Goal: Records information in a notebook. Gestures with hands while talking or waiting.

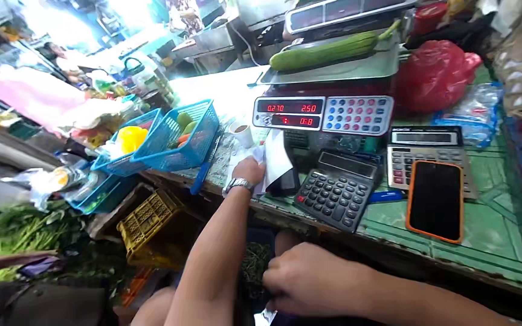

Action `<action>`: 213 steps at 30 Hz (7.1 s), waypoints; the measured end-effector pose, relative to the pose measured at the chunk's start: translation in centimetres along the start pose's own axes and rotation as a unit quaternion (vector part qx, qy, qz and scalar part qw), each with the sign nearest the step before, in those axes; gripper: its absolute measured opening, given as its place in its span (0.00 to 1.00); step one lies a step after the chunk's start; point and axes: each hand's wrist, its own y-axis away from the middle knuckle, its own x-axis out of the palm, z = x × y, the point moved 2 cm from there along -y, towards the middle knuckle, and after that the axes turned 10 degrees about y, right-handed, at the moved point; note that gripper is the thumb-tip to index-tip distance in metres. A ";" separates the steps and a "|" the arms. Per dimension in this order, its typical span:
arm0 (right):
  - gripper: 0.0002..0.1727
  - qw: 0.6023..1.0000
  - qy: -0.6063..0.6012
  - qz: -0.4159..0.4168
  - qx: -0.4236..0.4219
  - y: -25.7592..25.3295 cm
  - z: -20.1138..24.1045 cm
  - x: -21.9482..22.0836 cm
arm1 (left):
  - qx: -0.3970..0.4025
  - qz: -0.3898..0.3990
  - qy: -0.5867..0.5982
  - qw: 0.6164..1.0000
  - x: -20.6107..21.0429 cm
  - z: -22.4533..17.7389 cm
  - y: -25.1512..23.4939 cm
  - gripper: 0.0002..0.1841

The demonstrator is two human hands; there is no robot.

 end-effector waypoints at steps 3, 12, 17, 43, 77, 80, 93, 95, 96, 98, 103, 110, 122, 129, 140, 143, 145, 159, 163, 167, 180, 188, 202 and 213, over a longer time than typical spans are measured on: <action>0.21 0.997 0.045 -0.012 0.068 0.0 -2.8 -1.2 | -0.024 0.011 -0.019 0.999 -0.5 -0.8 0.0 0.26; 0.28 0.918 0.058 -0.136 0.369 1.0 -10.2 -2.3 | 0.086 0.056 0.114 0.988 -1.0 3.3 0.3 0.25; 0.41 0.867 -0.015 -0.166 0.470 -3.9 -11.1 -4.3 | 0.158 0.082 0.334 0.926 -1.7 4.8 3.4 0.19; 0.16 0.910 0.247 -0.078 0.325 -15.6 -5.0 3.0 | 0.127 0.012 0.727 0.674 -3.9 15.3 0.4 0.17; 0.33 0.910 0.175 -0.049 0.371 -15.8 -12.9 7.6 | 0.264 -0.093 0.443 0.851 -2.5 13.5 -8.3 0.11; 0.31 0.905 0.136 0.011 0.404 -17.5 -12.1 6.7 | 0.247 -0.075 0.457 0.851 -2.8 13.5 -8.1 0.13; 0.39 0.892 0.140 -0.039 0.428 -21.4 -16.1 7.3 | 0.220 -0.090 0.442 0.865 -2.6 14.0 -7.2 0.20; 0.40 0.892 0.140 -0.032 0.428 -21.2 -16.2 7.4 | 0.264 -0.134 0.386 0.874 -2.5 14.0 -6.5 0.15; 0.40 0.892 0.139 -0.031 0.429 -21.2 -16.2 7.4 | 0.287 -0.148 0.365 0.873 -2.4 14.1 -6.1 0.13; 0.39 0.891 0.142 -0.040 0.429 -21.3 -16.2 7.4 | 0.330 -0.141 0.351 0.865 -2.5 14.4 -5.4 0.14; 0.38 0.885 0.166 -0.055 0.431 -21.4 -15.9 7.3 | 0.423 -0.092 0.221 0.874 -2.0 15.6 -2.9 0.24; 0.38 0.879 0.191 -0.050 0.435 -21.4 -15.8 7.3 | 0.441 -0.092 0.027 0.893 -2.5 15.6 -4.1 0.23; 0.37 0.881 0.173 -0.069 0.435 -21.4 -15.9 7.3 | 0.366 -0.105 0.249 0.891 -2.9 13.0 -4.3 0.27; 0.38 0.883 0.169 -0.037 0.437 -21.5 -15.8 7.0 | 0.331 -0.175 0.119 0.920 -2.4 16.2 -4.4 0.24; 0.45 0.901 0.139 0.003 0.411 -20.1 -16.3 6.7 | 0.243 0.028 0.426 0.871 -3.5 12.9 -6.7 0.16; 0.45 0.900 0.141 0.002 0.413 -20.0 -16.3 6.6 | 0.277 0.019 0.443 0.852 -3.1 13.3 -7.6 0.16; 0.44 0.900 0.146 -0.005 0.411 -19.9 -16.3 6.8 | 0.286 0.013 0.444 0.849 -3.1 13.7 -7.4 0.17; 0.44 0.903 0.131 -0.011 0.408 -19.3 -16.1 6.4 | 0.277 -0.164 0.368 0.872 -2.6 14.1 -6.0 0.13; 0.45 0.904 0.134 -0.007 0.406 -19.4 -16.0 6.2 | 0.335 -0.293 0.232 0.865 -4.7 16.5 0.4 0.32; 0.46 0.900 0.143 -0.005 0.411 -19.4 -16.0 6.4 | 0.248 -0.376 0.210 0.868 -6.4 21.3 1.6 0.19; 0.44 0.904 0.129 -0.018 0.408 -19.6 -15.7 6.7 | 0.310 -0.359 0.143 0.869 -2.5 18.3 -4.7 0.16; 0.45 0.901 0.150 -0.032 0.406 -19.5 -15.9 6.4 | 0.318 -0.247 0.007 0.915 -4.4 17.6 -7.0 0.16; 0.45 0.900 0.158 -0.025 0.406 -19.7 -16.0 6.8 | 0.290 0.001 0.424 0.858 -3.6 12.7 -7.4 0.11; 0.42 0.902 0.160 -0.029 0.400 -19.5 -16.1 7.1 | 0.247 -0.088 0.370 0.891 -2.9 14.0 -7.8 0.21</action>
